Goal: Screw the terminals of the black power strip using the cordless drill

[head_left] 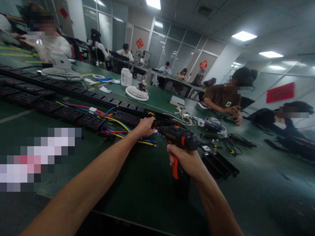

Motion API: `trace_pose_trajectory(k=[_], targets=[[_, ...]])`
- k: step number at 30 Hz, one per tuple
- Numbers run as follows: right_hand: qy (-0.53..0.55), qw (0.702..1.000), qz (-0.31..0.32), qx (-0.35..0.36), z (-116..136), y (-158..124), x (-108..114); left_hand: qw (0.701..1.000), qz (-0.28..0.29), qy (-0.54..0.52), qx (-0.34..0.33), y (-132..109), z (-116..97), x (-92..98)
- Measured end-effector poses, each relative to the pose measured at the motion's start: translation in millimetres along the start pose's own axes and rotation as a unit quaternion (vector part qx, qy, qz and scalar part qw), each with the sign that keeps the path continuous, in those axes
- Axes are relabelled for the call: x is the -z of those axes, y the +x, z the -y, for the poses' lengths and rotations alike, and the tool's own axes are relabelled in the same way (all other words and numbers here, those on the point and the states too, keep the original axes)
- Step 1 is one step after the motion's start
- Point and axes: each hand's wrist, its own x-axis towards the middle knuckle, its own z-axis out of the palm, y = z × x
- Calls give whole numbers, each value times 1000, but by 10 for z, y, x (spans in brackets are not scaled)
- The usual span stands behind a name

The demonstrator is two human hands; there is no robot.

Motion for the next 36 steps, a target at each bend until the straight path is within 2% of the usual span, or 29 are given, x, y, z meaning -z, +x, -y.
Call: trace_pose_trajectory(k=[29,36], targets=[[-20,1000,-2,-3,-21,-33,61,1000,-6,14,3,-16,-29,21],[-10,1000,3,-10,17,-54,140,999,-28,16,-5,-28,-35,24]])
